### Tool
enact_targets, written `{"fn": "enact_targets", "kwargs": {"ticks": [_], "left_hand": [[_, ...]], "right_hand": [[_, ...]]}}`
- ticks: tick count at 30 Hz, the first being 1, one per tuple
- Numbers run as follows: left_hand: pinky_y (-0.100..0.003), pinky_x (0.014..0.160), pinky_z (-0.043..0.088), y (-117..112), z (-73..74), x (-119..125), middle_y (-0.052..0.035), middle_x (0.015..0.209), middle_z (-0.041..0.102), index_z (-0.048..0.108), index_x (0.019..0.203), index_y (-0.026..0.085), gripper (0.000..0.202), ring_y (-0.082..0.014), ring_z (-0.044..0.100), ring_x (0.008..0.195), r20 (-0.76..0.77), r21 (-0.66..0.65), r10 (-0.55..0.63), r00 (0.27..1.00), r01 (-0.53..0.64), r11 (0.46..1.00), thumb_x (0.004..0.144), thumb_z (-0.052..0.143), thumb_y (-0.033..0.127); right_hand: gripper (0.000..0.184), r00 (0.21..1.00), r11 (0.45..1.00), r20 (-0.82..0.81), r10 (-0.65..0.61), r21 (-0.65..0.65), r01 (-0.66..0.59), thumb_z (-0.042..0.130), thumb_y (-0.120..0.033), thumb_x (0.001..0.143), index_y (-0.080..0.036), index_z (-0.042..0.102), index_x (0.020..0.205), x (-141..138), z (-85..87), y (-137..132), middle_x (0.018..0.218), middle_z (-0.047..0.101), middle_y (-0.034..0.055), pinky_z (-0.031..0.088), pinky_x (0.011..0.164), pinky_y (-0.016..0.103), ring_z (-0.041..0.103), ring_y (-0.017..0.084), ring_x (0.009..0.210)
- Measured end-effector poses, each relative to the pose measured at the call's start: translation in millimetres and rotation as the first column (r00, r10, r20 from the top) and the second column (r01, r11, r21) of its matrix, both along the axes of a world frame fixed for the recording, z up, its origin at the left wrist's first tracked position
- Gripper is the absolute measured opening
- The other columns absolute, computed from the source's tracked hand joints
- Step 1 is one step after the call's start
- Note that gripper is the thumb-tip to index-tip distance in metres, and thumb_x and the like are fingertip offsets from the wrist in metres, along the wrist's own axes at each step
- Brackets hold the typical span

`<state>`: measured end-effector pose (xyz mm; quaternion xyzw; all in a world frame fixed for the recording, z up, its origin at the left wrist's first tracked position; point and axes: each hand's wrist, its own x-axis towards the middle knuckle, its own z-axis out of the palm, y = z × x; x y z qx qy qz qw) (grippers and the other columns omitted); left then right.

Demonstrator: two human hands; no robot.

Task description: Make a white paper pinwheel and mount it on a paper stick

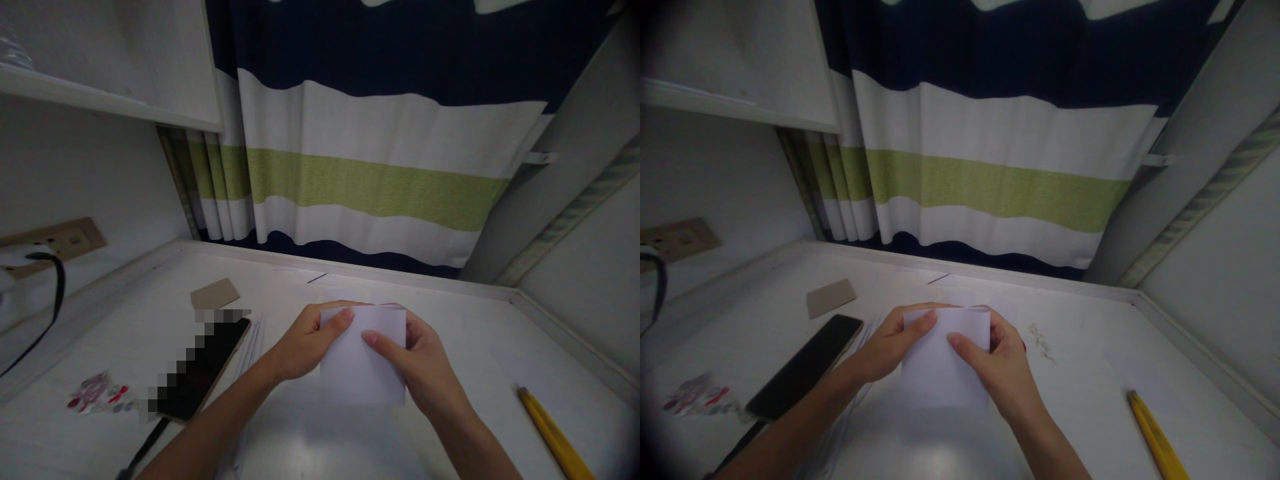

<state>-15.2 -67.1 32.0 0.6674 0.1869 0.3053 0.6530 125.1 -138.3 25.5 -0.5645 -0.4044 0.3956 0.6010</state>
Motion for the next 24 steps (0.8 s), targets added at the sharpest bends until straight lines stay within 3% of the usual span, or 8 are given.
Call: {"fn": "enact_targets", "kwargs": {"ticks": [6,12,24], "left_hand": [[-0.017,0.045,0.036,0.3,-2.4,-1.4,-0.0033,0.071,0.063,0.06,0.104,0.017,0.036,-0.0087,0.049,0.053,-0.01,-0.081,-0.034,0.999,0.033,0.996,0.081,0.044,0.041],[-0.02,0.052,0.04,-2.1,-1.0,-2.0,-0.006,0.078,0.064,0.06,0.103,0.016,0.048,-0.0137,0.055,0.063,-0.002,-0.048,-0.004,1.0,0.004,0.999,0.08,0.038,0.051],[-0.017,0.051,0.037,-0.1,-1.6,-5.8,-0.0022,0.084,0.063,0.059,0.105,0.022,0.034,-0.0084,0.05,0.059,-0.013,0.011,-0.015,1.0,0.016,1.0,0.085,0.037,0.039]], "right_hand": [[0.029,1.0,1.0,-0.002,-0.009,-0.002,0.009,0.071,-0.032,0.056,-0.019,0.059,0.079,0.4,-1.7,-1.2,0.062,0.063,0.0003,0.046,0.049,0.028,0.057,0.017,0.055],[0.029,1.0,1.0,-0.019,0.006,0.004,-0.006,0.071,-0.032,0.056,-0.019,0.062,0.08,-1.3,2.2,-3.1,0.064,0.065,0.0013,0.047,0.05,0.029,0.058,0.018,0.057],[0.028,0.995,0.999,-0.086,0.052,0.002,-0.052,0.071,-0.032,0.057,-0.02,0.061,0.081,-2.2,5.8,-5.2,0.066,0.064,0.0011,0.047,0.051,0.028,0.058,0.017,0.057]]}}
